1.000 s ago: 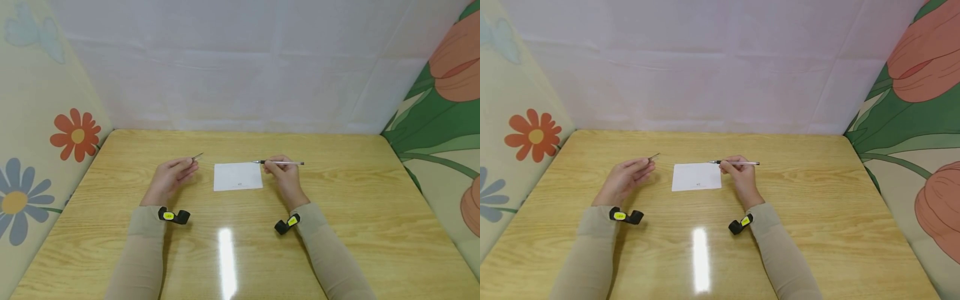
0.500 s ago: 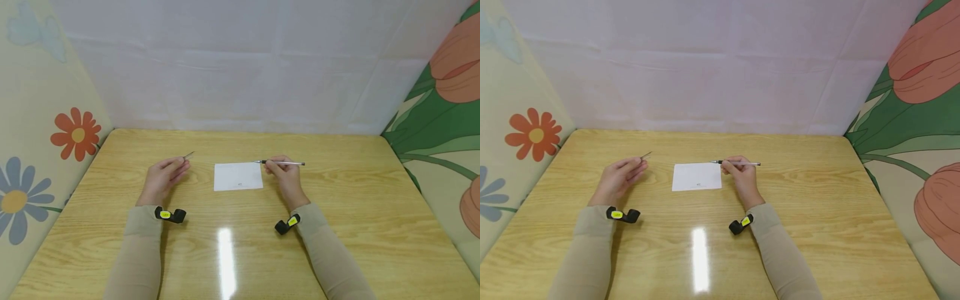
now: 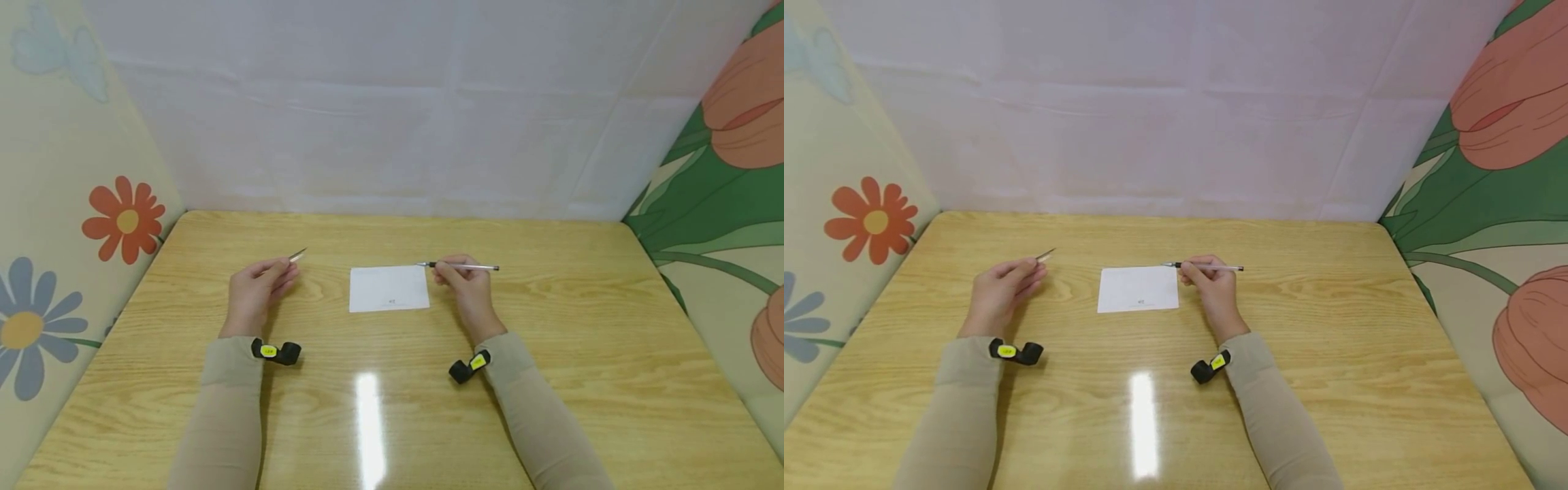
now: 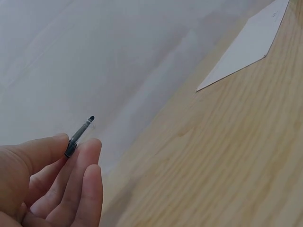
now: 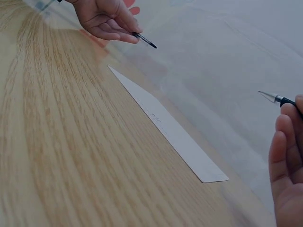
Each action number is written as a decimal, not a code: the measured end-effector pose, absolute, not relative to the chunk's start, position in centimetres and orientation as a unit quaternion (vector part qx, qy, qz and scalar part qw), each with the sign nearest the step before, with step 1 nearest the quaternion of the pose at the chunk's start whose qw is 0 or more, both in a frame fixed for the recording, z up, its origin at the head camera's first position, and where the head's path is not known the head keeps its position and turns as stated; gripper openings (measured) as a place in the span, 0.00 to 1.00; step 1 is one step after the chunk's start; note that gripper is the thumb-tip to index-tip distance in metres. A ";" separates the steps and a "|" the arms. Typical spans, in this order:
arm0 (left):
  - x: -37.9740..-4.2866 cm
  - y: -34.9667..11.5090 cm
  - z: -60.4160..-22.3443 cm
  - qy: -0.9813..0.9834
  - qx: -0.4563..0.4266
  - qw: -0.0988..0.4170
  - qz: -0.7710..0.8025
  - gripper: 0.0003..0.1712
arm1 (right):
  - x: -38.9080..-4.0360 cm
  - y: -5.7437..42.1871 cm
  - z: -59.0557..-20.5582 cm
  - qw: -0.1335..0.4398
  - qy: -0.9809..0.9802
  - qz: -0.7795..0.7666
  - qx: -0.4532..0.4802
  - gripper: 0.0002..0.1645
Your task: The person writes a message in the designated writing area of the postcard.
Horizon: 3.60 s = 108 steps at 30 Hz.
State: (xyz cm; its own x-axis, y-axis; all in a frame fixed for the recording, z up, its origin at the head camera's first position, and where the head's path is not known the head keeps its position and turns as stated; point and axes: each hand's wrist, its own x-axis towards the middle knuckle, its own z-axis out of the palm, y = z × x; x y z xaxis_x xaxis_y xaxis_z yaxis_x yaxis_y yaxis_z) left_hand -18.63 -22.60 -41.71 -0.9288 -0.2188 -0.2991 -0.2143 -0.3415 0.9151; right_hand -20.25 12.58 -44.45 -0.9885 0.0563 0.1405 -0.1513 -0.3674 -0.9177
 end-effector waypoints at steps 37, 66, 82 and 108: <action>-18.8 -22.5 -42.4 -0.770 0.204 0.048 -0.602 0.22 | -20.2 12.8 -44.8 0.052 -0.597 0.800 0.035 0.10; -17.8 -22.7 -41.8 -0.899 0.177 0.053 -0.397 0.23 | -20.2 12.9 -44.8 0.050 -0.607 0.792 0.045 0.08; -17.8 -22.9 -42.0 -0.896 0.172 0.062 -0.404 0.24 | -20.1 12.8 -44.8 0.046 -0.607 0.792 0.039 0.06; -18.4 -20.4 -40.7 -0.910 0.038 0.034 -0.412 0.19 | -20.3 12.8 -44.9 0.048 -0.602 0.796 0.037 0.05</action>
